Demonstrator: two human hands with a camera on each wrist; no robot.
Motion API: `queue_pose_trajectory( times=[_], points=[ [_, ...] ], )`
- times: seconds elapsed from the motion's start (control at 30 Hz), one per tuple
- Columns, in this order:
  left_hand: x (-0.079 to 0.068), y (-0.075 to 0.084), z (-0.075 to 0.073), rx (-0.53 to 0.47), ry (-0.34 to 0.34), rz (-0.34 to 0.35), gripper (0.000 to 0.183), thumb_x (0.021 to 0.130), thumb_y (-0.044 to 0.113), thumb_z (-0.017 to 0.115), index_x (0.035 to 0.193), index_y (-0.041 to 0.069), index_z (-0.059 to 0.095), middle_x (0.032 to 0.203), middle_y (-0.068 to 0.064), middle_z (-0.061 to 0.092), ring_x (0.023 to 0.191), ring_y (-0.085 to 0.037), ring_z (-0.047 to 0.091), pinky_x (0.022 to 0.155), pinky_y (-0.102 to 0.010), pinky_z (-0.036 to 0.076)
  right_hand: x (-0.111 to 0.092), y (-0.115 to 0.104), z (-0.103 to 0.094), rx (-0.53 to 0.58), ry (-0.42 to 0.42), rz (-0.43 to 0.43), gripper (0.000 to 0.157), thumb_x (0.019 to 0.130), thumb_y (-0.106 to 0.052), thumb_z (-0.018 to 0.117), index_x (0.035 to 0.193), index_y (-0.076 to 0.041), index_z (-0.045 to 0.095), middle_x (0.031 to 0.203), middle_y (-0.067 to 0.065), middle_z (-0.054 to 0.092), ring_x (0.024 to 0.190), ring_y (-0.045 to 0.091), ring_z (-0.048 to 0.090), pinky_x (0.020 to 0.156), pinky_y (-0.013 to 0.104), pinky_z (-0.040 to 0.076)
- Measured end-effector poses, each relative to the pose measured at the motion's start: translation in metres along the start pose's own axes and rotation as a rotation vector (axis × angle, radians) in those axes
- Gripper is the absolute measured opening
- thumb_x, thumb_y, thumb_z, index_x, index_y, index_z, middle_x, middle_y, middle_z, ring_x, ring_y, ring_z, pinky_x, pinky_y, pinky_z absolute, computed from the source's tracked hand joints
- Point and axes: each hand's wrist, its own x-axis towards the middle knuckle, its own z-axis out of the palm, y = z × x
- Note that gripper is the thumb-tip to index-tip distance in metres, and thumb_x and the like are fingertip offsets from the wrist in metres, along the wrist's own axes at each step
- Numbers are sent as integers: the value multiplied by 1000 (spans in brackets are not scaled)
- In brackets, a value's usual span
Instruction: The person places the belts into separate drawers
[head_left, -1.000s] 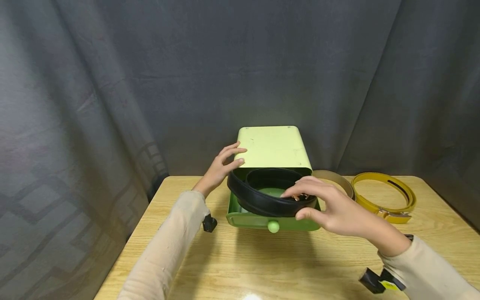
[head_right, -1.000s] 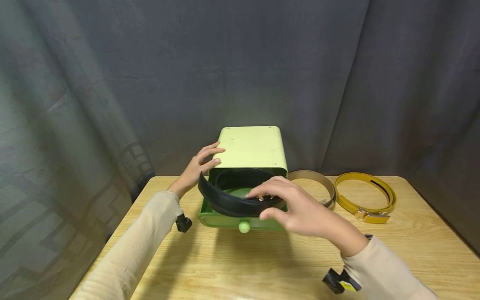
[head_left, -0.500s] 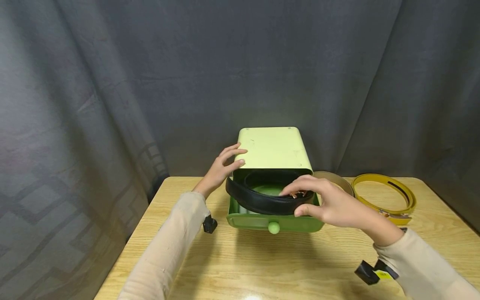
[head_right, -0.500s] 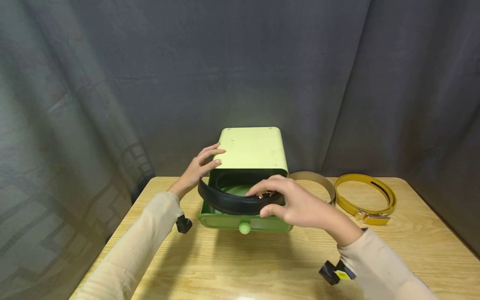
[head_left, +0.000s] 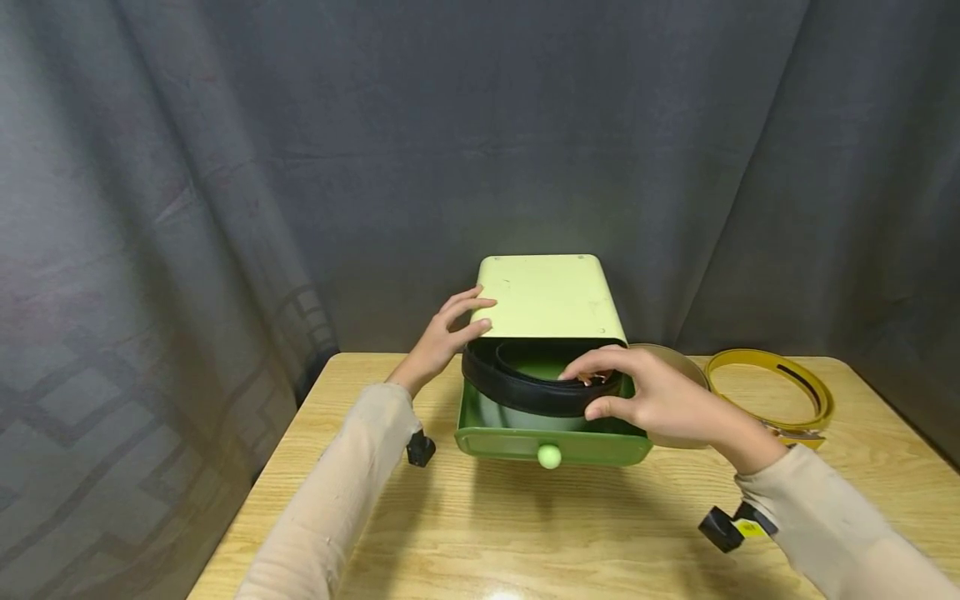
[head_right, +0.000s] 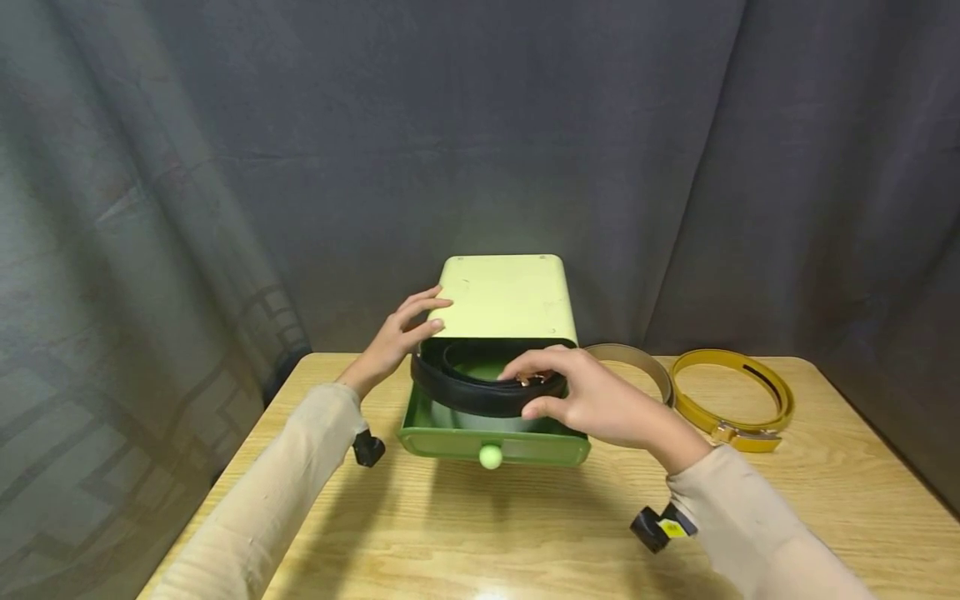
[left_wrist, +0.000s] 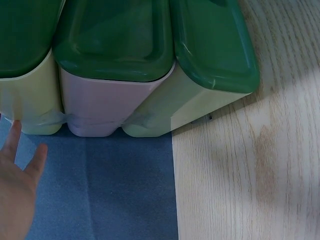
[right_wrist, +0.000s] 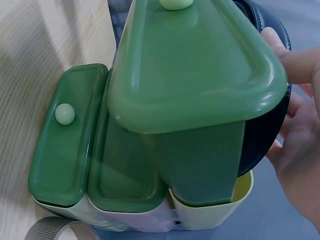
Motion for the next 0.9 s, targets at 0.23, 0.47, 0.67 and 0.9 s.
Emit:
queue_pose_trajectory(
  times=[0.23,0.47,0.67,0.9],
  points=[
    [8,-23,1,19,17,12,37,101,19,60,137,11,60,159,3,29,148,-19,18,115,-57,21,5,6,3,29,-20,-8,36,84,-16,78,119,-15,68,106,-8,64,91,10,56,75,27,48],
    [7,-22,3,8,20,24,37,100,19,60,136,12,60,158,3,30,148,-19,18,114,-57,21,8,13,5,17,-31,17,36,83,-17,80,117,-15,69,103,-9,64,92,9,57,77,29,50],
    [7,-18,4,-13,7,17,39,101,16,59,138,5,57,160,-5,26,149,-24,15,115,-59,17,10,17,5,26,-58,57,36,83,-17,81,116,-17,69,100,-9,63,92,10,57,78,30,50],
    [-3,13,3,-20,-21,-9,40,101,11,57,138,-3,54,160,-15,24,149,-30,14,115,-59,18,13,21,4,13,-102,87,36,82,-14,82,115,-16,70,99,-8,64,90,10,59,78,31,51]
  ],
)
